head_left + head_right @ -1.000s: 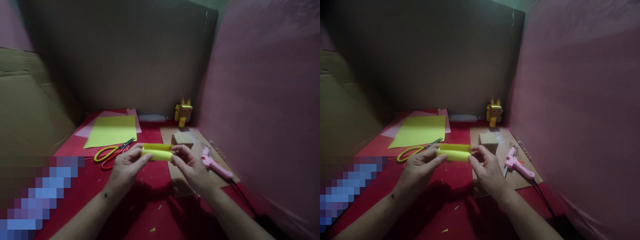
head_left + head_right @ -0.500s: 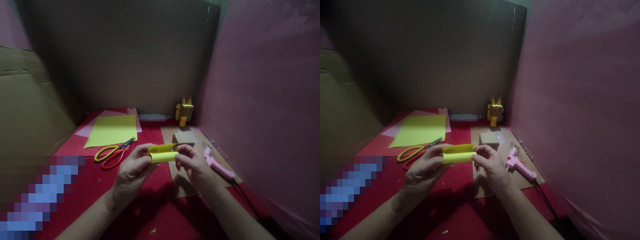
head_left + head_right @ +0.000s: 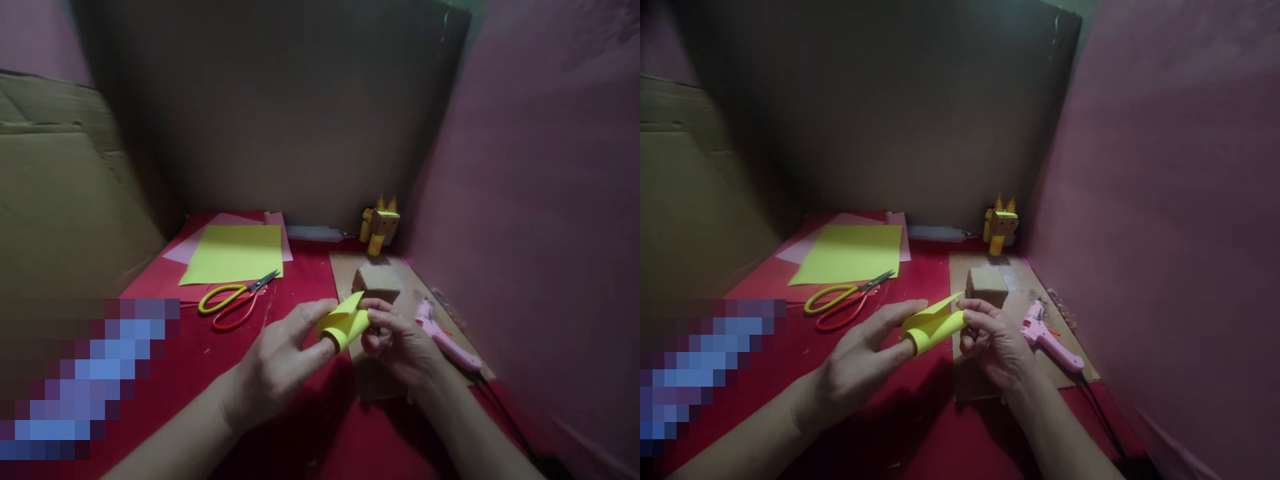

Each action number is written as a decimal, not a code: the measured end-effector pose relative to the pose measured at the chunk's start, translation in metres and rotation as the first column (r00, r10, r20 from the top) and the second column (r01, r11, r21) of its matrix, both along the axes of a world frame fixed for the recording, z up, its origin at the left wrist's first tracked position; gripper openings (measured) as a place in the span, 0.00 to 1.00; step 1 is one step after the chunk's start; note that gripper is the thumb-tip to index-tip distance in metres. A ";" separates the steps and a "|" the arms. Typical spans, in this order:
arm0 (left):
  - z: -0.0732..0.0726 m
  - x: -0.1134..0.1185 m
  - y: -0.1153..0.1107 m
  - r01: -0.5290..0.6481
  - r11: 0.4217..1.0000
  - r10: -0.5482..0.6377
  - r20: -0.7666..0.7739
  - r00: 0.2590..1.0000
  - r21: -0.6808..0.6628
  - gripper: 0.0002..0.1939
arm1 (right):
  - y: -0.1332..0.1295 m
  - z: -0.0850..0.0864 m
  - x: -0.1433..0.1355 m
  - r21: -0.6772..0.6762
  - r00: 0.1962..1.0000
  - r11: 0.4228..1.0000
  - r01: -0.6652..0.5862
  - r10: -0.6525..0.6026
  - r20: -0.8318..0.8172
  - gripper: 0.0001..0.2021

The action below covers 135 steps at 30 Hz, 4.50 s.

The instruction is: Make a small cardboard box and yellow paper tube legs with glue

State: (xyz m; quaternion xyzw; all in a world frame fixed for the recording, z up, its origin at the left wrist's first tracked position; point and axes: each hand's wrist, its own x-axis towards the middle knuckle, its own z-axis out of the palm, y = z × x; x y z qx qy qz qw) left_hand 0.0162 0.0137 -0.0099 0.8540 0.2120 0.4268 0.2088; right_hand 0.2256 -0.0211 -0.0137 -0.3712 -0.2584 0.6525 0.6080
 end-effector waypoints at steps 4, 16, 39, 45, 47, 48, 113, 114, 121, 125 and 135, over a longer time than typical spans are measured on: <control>0.004 -0.001 0.002 0.047 0.976 -0.029 -0.091 0.995 0.211 0.14 | 0.000 -0.002 -0.001 0.010 0.999 0.999 -0.035 0.036 -0.014 0.12; 0.012 0.001 0.002 0.078 0.854 -0.018 -0.121 0.993 0.514 0.08 | 0.003 -0.006 0.000 0.016 0.993 0.997 -0.077 0.078 -0.093 0.10; -0.001 0.010 -0.004 -0.160 0.984 0.166 -0.078 0.983 0.078 0.12 | 0.001 0.000 -0.009 0.301 0.975 0.938 0.171 -0.205 0.086 0.20; 0.000 0.011 -0.001 -0.095 0.966 0.085 -0.051 0.995 -0.240 0.13 | 0.000 -0.004 -0.010 0.291 0.983 0.950 0.112 -0.149 0.109 0.22; 0.001 0.011 0.000 -0.088 0.965 0.079 -0.047 0.996 -0.245 0.14 | 0.001 -0.005 -0.010 0.291 0.981 0.950 0.110 -0.152 0.125 0.20; 0.001 0.011 0.000 -0.086 0.965 0.078 -0.044 0.996 -0.248 0.14 | 0.001 -0.005 -0.010 0.294 0.979 0.949 0.111 -0.155 0.132 0.18; -0.008 0.003 0.012 0.011 0.999 -0.011 0.008 1.000 -0.043 0.18 | -0.003 -0.011 -0.012 0.348 0.965 0.928 0.131 -0.200 0.172 0.12; -0.006 0.004 0.012 0.017 0.991 -0.012 0.036 0.999 -0.130 0.17 | -0.003 -0.010 -0.011 0.340 0.966 0.929 0.144 -0.207 0.156 0.11; 0.010 0.010 0.010 0.125 0.752 0.104 0.304 0.947 -0.647 0.08 | -0.002 0.007 -0.006 0.311 0.959 0.930 0.196 -0.248 0.137 0.10; 0.015 0.011 0.009 0.162 0.711 0.108 0.333 0.937 -0.685 0.10 | 0.002 0.010 -0.004 0.335 0.960 0.929 0.161 -0.226 0.167 0.15; 0.006 0.010 0.012 0.123 0.742 0.108 0.299 0.948 -0.659 0.10 | 0.010 0.013 -0.008 0.214 0.901 0.903 -0.372 0.296 0.318 0.13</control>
